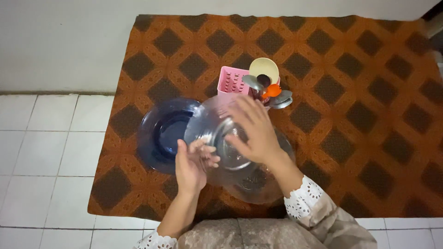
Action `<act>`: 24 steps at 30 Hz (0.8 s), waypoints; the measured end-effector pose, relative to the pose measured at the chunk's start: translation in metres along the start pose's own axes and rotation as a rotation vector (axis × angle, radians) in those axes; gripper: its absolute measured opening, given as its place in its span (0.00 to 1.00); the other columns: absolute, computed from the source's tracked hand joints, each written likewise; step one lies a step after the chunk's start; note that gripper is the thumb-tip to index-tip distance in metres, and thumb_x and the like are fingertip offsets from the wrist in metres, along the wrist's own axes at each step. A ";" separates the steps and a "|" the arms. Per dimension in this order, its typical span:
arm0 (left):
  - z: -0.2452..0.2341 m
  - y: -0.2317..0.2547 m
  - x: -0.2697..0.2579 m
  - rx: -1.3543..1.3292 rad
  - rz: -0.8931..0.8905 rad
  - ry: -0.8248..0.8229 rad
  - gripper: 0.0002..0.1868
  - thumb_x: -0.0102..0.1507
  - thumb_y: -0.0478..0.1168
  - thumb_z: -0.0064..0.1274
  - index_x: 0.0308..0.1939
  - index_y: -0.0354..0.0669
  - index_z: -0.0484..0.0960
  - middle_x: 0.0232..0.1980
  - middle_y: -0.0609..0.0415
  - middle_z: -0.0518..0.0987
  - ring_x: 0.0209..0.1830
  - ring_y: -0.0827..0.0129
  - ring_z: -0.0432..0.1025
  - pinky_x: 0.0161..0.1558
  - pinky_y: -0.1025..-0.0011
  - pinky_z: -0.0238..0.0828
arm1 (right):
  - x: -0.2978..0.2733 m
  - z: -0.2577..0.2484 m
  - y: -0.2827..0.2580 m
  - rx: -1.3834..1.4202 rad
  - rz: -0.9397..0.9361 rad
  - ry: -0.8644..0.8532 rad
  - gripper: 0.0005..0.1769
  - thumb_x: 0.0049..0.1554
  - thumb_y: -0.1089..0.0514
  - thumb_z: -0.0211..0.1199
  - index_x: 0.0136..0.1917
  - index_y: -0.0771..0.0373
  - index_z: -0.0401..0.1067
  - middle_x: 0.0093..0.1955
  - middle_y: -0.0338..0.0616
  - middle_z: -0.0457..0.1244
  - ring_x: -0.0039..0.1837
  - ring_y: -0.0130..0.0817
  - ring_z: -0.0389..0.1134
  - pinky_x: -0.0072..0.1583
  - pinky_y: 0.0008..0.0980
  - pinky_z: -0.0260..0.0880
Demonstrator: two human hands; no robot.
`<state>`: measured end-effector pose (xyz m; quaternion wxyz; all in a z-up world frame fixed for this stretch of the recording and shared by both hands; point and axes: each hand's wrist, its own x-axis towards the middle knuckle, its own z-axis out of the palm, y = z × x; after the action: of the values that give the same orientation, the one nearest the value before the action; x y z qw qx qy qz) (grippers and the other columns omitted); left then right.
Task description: The person wipes the surfaces of several plastic plates with their bare hands. They handle a clear plate and a blue plate, rubbing both sides and edges repeatedly. The plates are placed on a patterned mat next to a pink utensil holder.
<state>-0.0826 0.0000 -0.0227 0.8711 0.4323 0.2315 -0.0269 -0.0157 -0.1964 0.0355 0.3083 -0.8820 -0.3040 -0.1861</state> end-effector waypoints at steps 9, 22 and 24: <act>0.004 0.003 0.002 -0.041 -0.052 0.019 0.43 0.65 0.78 0.28 0.45 0.44 0.80 0.32 0.45 0.82 0.24 0.56 0.78 0.25 0.65 0.80 | -0.055 0.025 -0.045 -0.091 -0.095 -0.020 0.43 0.54 0.37 0.61 0.79 0.49 0.57 0.84 0.57 0.43 0.83 0.65 0.35 0.76 0.71 0.26; -0.008 0.000 -0.010 0.110 0.131 -0.061 0.49 0.70 0.70 0.23 0.42 0.27 0.87 0.27 0.32 0.83 0.19 0.47 0.79 0.19 0.59 0.79 | -0.009 0.001 -0.011 -0.105 -0.111 0.056 0.41 0.53 0.30 0.62 0.72 0.51 0.68 0.77 0.53 0.57 0.79 0.57 0.52 0.76 0.61 0.46; -0.013 0.004 -0.009 -0.055 0.026 0.034 0.47 0.68 0.74 0.28 0.48 0.31 0.83 0.33 0.36 0.84 0.24 0.50 0.80 0.23 0.60 0.81 | -0.016 0.003 -0.006 0.253 0.051 0.176 0.32 0.60 0.51 0.59 0.76 0.62 0.63 0.81 0.59 0.50 0.81 0.60 0.47 0.78 0.58 0.45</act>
<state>-0.0941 0.0115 -0.0226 0.8787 0.4117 0.2415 -0.0017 -0.0308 -0.1978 0.0277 0.4472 -0.8237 -0.2742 -0.2152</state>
